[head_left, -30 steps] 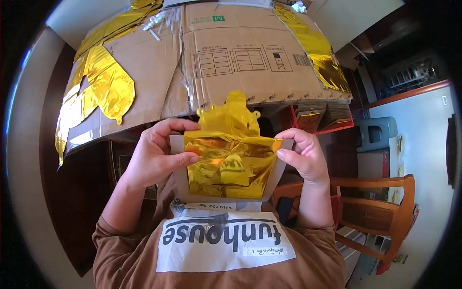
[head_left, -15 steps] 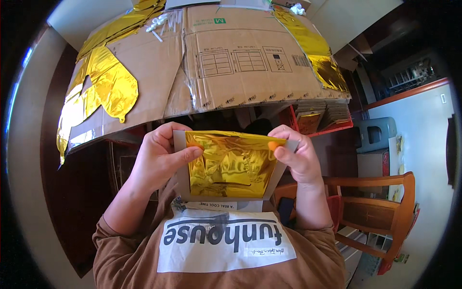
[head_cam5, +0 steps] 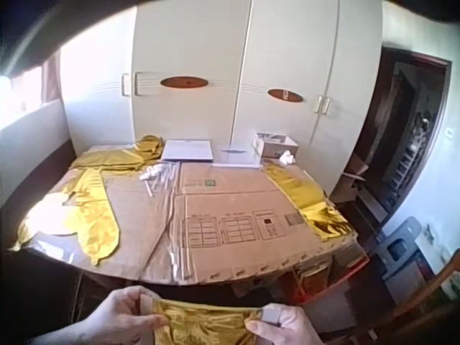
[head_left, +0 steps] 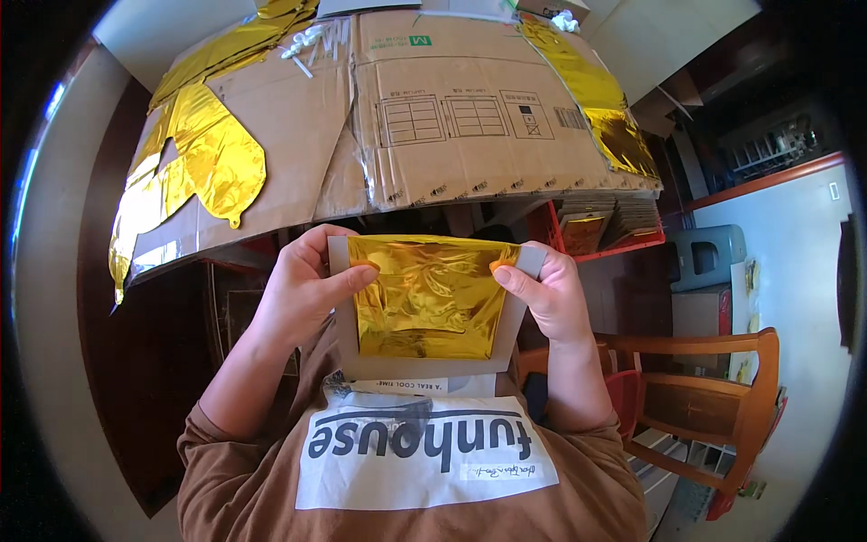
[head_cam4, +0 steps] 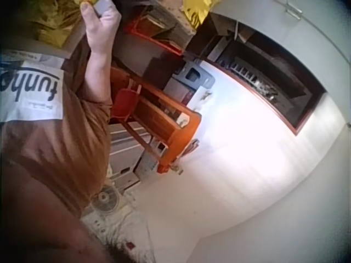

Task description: Folding and organizing gold foil decorative items on a cardboard box.

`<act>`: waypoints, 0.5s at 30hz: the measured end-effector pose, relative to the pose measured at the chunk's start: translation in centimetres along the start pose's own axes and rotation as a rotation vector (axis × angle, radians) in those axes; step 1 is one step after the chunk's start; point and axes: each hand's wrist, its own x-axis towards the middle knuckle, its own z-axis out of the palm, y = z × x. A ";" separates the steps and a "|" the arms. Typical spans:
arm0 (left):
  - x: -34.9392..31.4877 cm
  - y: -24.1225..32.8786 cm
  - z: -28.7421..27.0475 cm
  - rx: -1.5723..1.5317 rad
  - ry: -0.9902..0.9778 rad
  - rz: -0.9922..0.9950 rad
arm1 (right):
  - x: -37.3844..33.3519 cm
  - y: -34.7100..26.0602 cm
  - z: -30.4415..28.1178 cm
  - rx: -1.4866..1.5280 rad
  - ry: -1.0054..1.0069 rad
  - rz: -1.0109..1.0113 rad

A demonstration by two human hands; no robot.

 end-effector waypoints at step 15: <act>-0.3 5.4 0.6 0.079 -0.117 0.072 | 2.3 -4.7 -0.4 0.140 -0.038 -0.048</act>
